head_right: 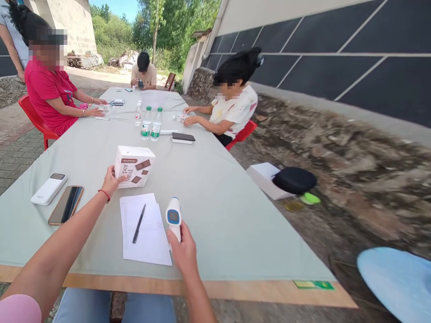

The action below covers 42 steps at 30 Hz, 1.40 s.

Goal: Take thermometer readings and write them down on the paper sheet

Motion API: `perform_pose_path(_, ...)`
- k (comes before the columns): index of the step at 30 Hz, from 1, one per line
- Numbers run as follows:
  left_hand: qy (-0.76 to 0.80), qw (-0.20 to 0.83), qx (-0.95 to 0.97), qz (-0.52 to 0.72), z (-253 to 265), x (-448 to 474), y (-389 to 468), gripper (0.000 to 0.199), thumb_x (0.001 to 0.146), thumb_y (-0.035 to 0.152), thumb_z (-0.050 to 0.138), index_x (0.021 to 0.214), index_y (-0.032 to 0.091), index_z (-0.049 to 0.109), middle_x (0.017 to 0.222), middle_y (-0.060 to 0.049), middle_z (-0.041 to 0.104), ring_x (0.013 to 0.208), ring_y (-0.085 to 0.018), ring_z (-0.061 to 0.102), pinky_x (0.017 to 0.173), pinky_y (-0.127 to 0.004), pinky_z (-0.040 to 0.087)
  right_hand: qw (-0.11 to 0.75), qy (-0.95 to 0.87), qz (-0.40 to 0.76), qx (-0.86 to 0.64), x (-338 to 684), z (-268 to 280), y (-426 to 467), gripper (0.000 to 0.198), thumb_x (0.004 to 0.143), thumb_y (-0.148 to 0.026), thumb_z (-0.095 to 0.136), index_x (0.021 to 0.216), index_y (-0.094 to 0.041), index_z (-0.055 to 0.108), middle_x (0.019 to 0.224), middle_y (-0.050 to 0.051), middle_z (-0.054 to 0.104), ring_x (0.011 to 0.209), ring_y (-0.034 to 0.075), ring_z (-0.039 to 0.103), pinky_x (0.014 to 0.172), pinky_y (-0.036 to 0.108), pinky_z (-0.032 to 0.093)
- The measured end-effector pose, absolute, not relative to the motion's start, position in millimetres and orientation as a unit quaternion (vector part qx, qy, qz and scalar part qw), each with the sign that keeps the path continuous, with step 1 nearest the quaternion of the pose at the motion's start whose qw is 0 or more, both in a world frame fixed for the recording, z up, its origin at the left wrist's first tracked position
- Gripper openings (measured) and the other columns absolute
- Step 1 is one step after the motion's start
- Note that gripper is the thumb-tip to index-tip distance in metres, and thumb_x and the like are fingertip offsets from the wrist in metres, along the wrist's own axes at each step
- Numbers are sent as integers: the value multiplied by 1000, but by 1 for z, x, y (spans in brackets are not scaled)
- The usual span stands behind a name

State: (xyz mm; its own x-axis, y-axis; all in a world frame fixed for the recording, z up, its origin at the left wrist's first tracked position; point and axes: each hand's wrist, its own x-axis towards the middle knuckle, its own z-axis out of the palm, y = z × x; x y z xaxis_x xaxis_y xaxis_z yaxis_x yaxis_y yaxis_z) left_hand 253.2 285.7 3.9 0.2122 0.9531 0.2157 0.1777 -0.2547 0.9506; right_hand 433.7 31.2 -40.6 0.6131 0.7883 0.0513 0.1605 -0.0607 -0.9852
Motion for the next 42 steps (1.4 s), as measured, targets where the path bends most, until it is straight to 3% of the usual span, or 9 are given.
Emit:
perform_pose_path(3,430,509,565,487,13,220,245,73,64,44,80,124,18,47,122,-13,62,111,-27,61,93,-42,52,665,-359,394,-523,395,-19,23,32,78,-50,58,87,-20,62,76,4,61,66,19,53,60,31,44)
perform_pose_path(8,450,568,447,524,0,178,169,66,68,51,78,118,15,55,119,-14,65,106,-29,64,90,-41,53,666,-369,472,-445,341,5,26,33,82,-49,57,74,-18,60,66,2,52,59,14,44,54,28,38)
perform_pose_path(20,480,480,555,480,-31,169,134,66,74,51,72,128,17,58,126,-10,65,119,-30,57,104,-42,44,612,-402,400,-551,319,5,53,33,80,-51,62,79,-17,62,60,-2,50,58,14,43,55,26,39)
perform_pose_path(28,483,469,560,483,-39,168,135,70,73,51,72,132,16,56,131,-12,62,121,-32,56,105,-43,42,581,-393,398,-590,324,-2,59,41,78,-51,62,97,-15,67,64,-1,57,63,16,48,62,28,42)
perform_pose_path(33,485,471,562,476,-37,168,137,71,74,50,72,133,15,55,130,-12,62,121,-32,56,105,-44,42,578,-404,399,-586,326,0,59,37,79,-51,62,89,-15,67,63,-1,55,61,15,46,59,26,40)
perform_pose_path(37,475,476,569,474,-37,169,137,70,75,50,71,133,15,55,129,-12,63,120,-31,57,104,-43,43,579,-405,377,-598,325,4,59,40,78,-50,62,97,-15,67,65,-1,59,63,16,48,61,27,42)
perform_pose_path(42,473,481,564,477,-34,169,137,68,74,49,72,132,16,56,129,-11,63,120,-30,57,103,-42,44,567,-411,384,-601,325,7,58,35,79,-50,60,85,-16,66,65,-1,58,63,15,47,62,27,41)
